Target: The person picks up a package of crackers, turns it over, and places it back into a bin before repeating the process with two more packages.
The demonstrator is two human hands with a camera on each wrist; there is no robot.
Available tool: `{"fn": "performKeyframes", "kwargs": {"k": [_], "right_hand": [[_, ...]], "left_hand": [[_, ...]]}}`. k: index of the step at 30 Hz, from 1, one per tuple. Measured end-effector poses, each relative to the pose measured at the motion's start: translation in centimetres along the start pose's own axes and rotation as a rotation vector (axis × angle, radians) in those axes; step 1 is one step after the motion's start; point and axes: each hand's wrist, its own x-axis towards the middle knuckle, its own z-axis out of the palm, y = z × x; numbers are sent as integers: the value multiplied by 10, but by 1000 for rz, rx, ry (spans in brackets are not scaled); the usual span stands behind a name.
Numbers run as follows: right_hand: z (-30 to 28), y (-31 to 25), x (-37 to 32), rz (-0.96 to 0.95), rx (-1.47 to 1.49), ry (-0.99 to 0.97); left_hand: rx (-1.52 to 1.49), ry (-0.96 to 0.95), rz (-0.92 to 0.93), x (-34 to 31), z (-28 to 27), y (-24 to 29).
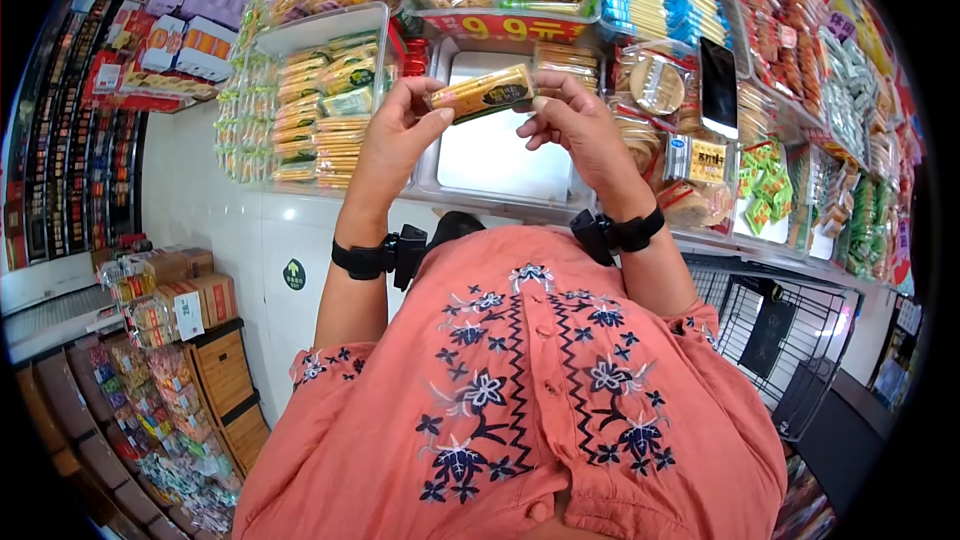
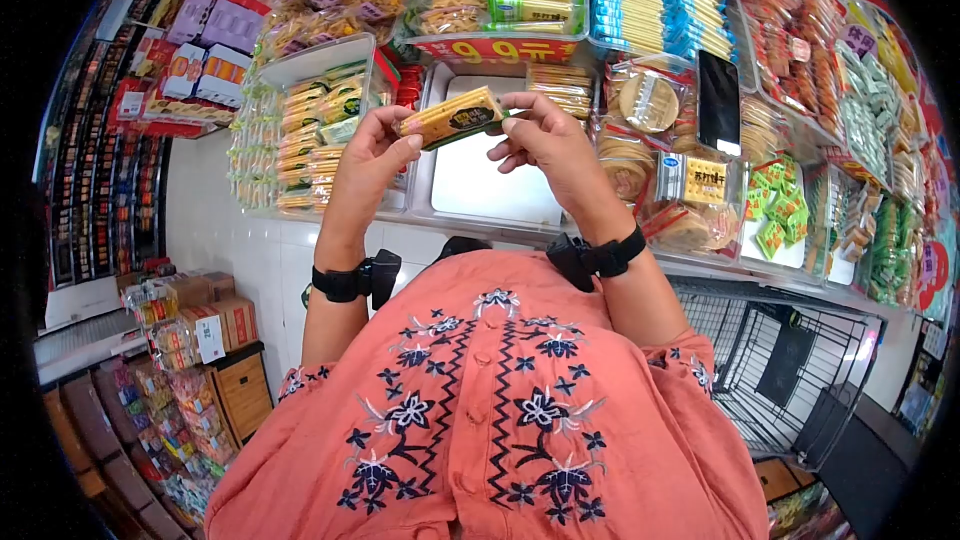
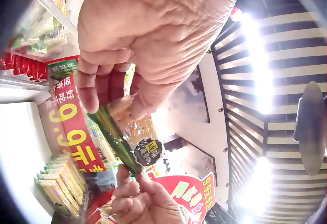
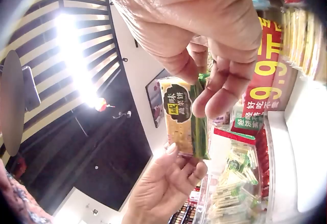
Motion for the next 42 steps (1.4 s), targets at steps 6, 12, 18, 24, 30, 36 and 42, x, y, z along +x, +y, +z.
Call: {"fn": "performKeyframes", "kwargs": {"k": [6,12,18,24,30,36,42], "right_hand": [[-2,-1,-2,-16,9,2],[-4,2,-2,-8,-3,22],[-7,5,-6,122,-188,43],[-24,29,-17,235,-469,15],[-38,36,-32,256,-738,-18],[-56,61,-40,131,-801,-1],[-68,67,-41,154,-831,-14]], "left_hand": [[23,-9,4,-1,4,4],[13,-12,15,1,5,-1],[467,-23,143,9,2,-31],[494,-55,29,21,4,-76],[514,-170,83,45,29,-120],[583,-254,157,64,63,-149],[596,-209,211,78,82,-167]]}}
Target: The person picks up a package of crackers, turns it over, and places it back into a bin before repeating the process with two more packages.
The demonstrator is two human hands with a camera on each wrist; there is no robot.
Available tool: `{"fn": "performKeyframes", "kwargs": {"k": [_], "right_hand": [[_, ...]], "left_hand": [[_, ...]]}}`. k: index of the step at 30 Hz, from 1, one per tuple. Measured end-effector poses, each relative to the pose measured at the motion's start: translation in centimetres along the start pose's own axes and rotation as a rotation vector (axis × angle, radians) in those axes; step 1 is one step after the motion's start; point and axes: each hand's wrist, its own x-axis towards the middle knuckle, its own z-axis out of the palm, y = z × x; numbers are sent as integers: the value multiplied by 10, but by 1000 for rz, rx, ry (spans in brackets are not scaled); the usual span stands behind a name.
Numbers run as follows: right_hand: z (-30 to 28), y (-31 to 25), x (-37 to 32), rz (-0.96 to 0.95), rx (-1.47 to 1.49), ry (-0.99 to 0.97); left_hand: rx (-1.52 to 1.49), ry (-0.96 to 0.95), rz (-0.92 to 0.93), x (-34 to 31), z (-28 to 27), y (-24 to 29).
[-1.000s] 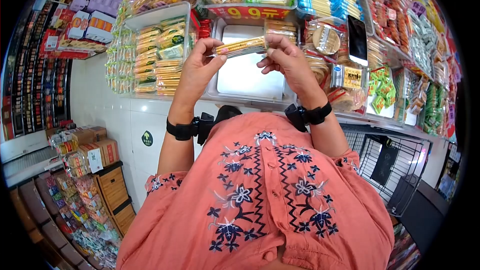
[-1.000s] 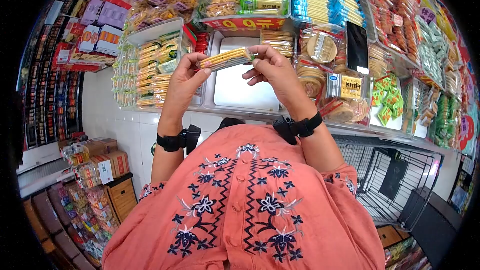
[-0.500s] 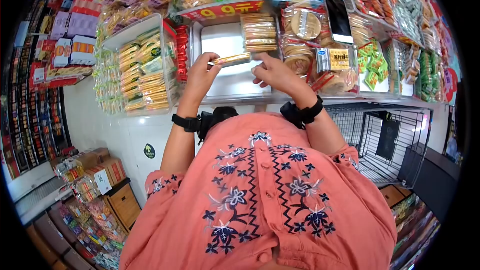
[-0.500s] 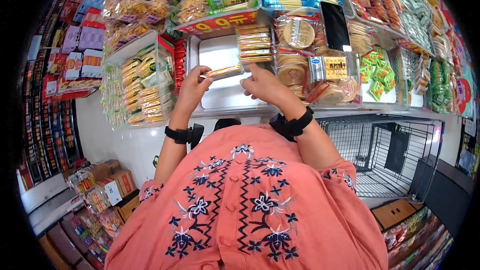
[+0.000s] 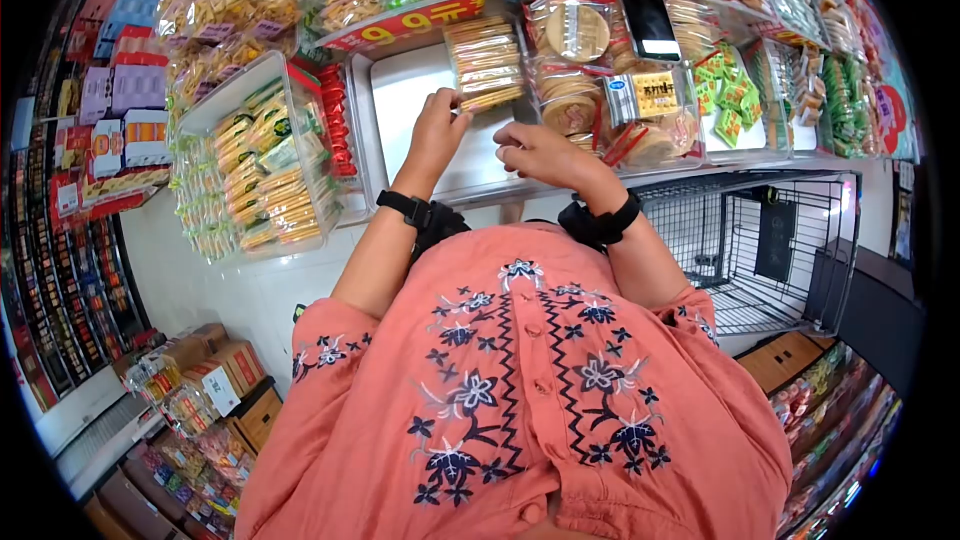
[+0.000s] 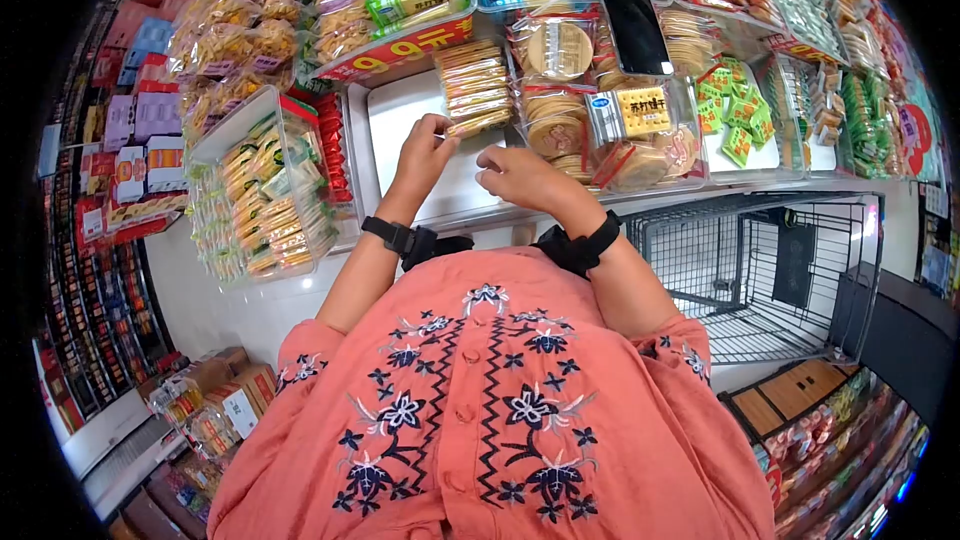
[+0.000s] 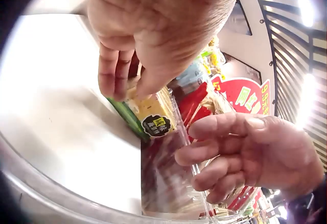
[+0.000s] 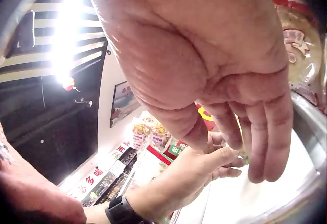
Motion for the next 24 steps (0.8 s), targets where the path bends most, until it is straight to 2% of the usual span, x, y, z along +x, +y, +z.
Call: {"fn": "performKeyframes", "kwargs": {"k": [6,12,18,21,24], "right_hand": [[3,10,9,53,84,6],[15,24,27,7,139,182],[16,28,41,117,127,162],[20,34,45,90,135,210],[24,38,48,38,181,306]], "left_hand": [[59,76,-16,8,13,-13],[-17,49,-126,5,10,7],[-49,135,-196,1,14,15],[5,123,-111,4,17,1],[28,107,-103,8,17,0]]}}
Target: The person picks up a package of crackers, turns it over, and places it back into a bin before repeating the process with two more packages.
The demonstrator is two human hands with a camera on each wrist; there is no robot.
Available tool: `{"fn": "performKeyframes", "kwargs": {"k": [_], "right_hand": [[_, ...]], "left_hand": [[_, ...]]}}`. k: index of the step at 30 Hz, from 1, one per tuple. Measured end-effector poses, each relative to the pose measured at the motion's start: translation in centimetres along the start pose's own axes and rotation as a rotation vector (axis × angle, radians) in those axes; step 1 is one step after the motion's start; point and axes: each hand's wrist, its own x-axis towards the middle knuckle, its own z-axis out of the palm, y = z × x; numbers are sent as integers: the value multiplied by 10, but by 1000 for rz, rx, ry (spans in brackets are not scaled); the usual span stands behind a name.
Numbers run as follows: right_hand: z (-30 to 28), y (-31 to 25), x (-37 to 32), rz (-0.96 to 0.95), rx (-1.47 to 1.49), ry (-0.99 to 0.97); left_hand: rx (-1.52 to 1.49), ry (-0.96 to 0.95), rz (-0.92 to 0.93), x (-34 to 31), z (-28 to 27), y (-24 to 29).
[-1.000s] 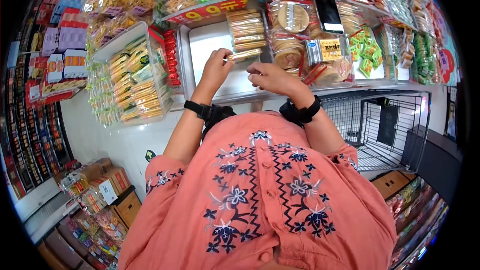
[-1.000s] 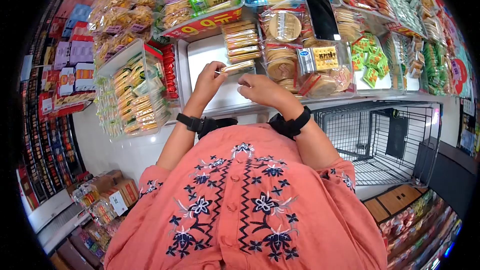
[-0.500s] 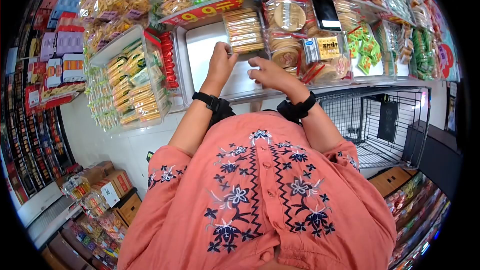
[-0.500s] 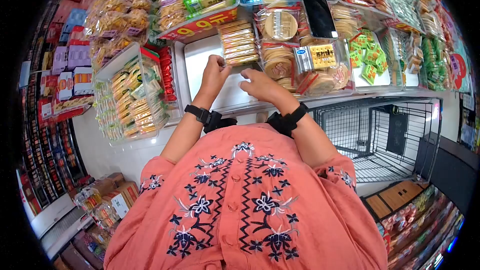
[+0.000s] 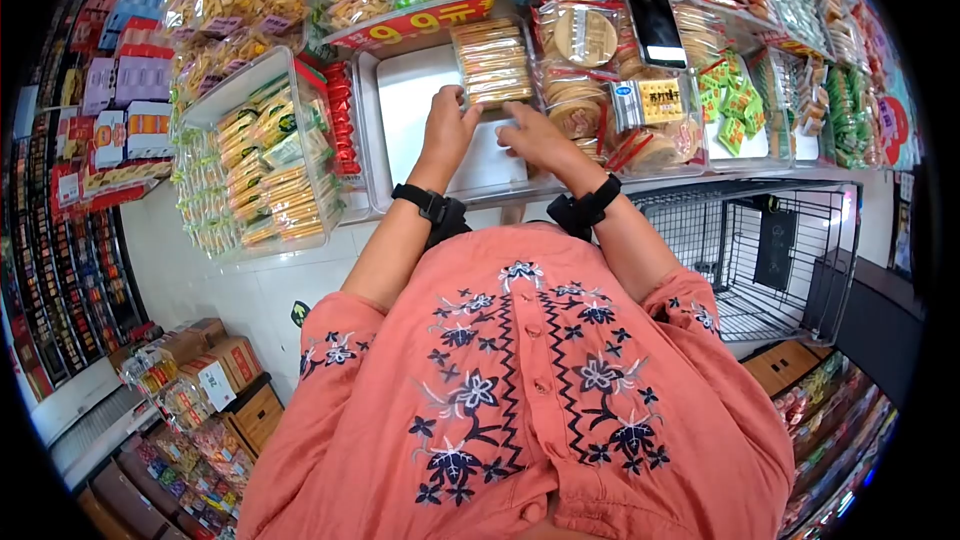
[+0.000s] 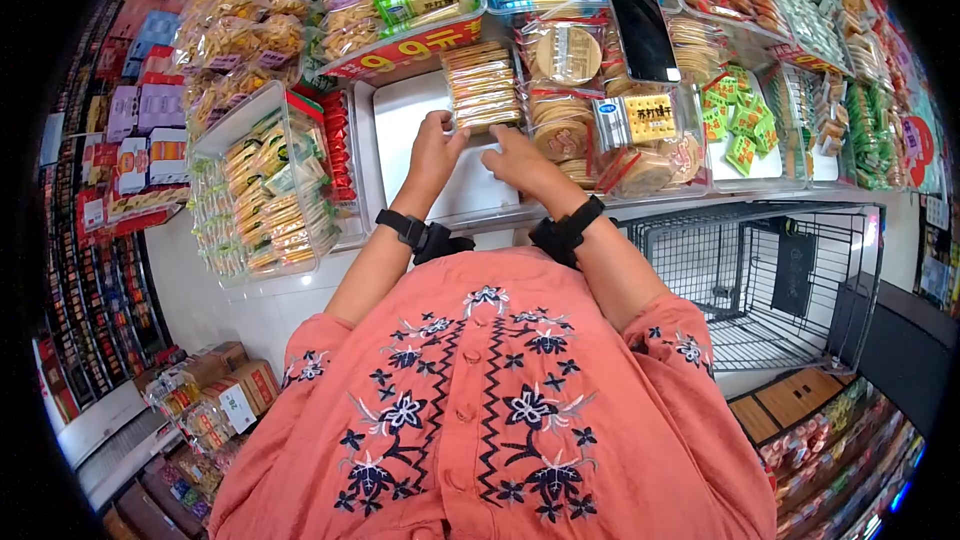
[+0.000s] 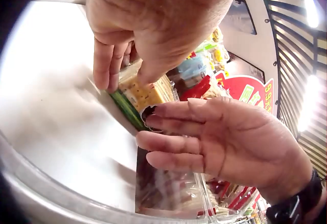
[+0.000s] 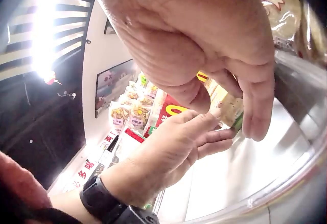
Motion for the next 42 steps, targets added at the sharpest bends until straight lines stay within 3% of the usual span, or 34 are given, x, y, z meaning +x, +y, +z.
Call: {"fn": "performKeyframes", "kwargs": {"k": [6,12,18,24,30,33,36,39,42], "right_hand": [[-3,-10,0,26,8,-45],[-1,-8,1,103,34,-56],[-10,-18,2,152,17,-228],[-7,-15,0,177,52,-201],[-6,-18,-1,214,-4,-203],[-6,-19,-7,135,71,-198],[-10,-36,-4,161,64,-352],[-6,-63,-7,144,130,-376],[2,-84,-4,116,203,-437]], "left_hand": [[46,5,29,4,0,1],[-16,-14,-73,1,2,3],[-6,2,-33,-1,2,-2],[115,21,33,0,6,-14],[49,13,-58,-9,-6,6],[34,76,-1,-14,-10,8],[-59,49,42,-30,-40,42],[-66,-47,23,-47,-84,74],[-26,-5,25,-71,-129,95]]}}
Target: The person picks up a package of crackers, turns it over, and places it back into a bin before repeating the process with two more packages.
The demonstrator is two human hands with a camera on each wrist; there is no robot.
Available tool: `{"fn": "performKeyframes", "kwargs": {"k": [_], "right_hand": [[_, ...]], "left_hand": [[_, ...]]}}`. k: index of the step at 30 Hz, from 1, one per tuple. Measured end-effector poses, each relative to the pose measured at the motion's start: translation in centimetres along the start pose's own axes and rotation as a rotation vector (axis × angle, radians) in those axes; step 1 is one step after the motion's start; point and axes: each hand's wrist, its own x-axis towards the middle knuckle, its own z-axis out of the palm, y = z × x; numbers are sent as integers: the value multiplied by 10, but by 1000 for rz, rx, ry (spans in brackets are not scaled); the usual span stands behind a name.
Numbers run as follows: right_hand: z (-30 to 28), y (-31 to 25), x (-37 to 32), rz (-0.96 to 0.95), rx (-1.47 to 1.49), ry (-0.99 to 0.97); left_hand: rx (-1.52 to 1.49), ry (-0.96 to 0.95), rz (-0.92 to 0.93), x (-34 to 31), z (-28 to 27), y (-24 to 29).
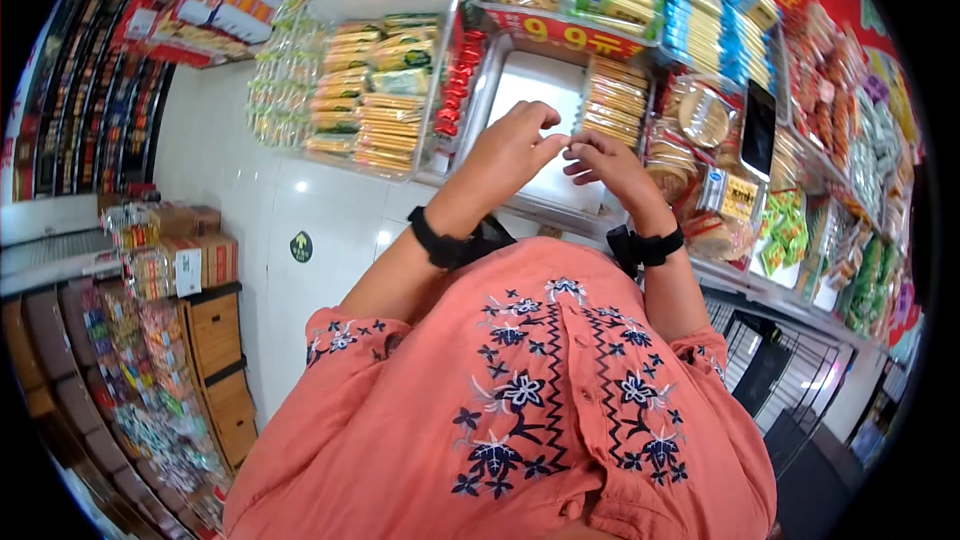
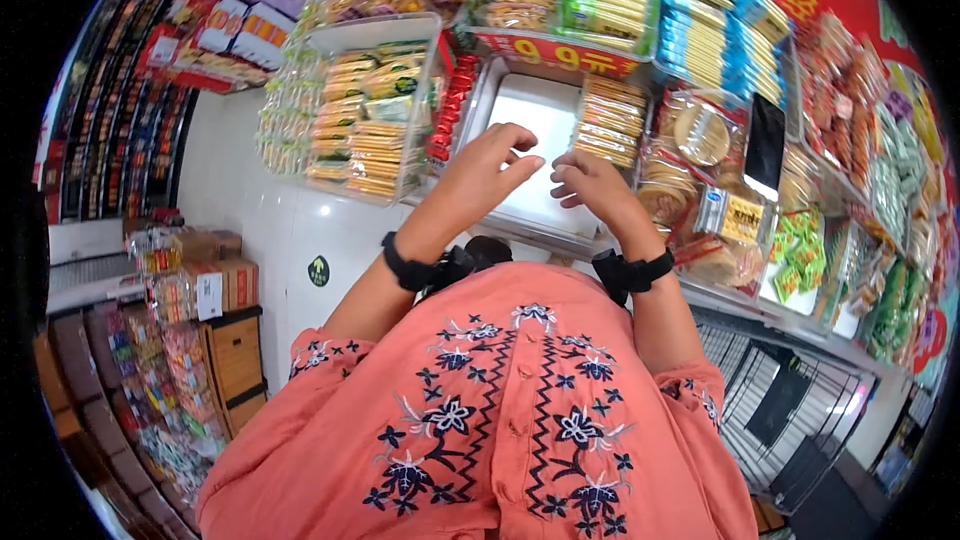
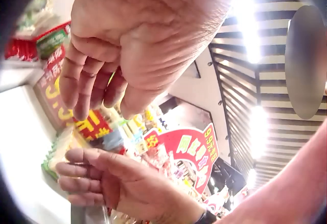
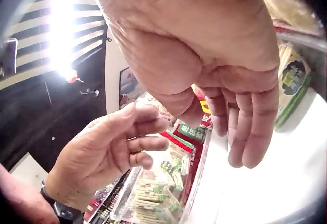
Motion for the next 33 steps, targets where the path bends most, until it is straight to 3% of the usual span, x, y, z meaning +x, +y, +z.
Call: {"fn": "performKeyframes", "kwargs": {"k": [6,8,12,21,26,30,33], "right_hand": [[20,-26,11,-26,-52,-109],[26,-30,14,-28,-56,-148],[33,-28,21,-22,-105,-194],[35,-29,18,5,-67,-141],[32,-23,18,2,-42,-119],[33,-24,18,9,-48,-112],[34,-27,17,14,-48,-105]], "left_hand": [[98,158,-96,-40,-104,9],[255,239,-51,-44,-138,-29],[459,168,-78,-40,-189,-67],[547,62,-138,-19,-208,-151],[438,-101,-290,-8,-205,-145],[163,-25,-448,-2,-200,-142],[153,-16,-434,-2,-198,-138]]}}
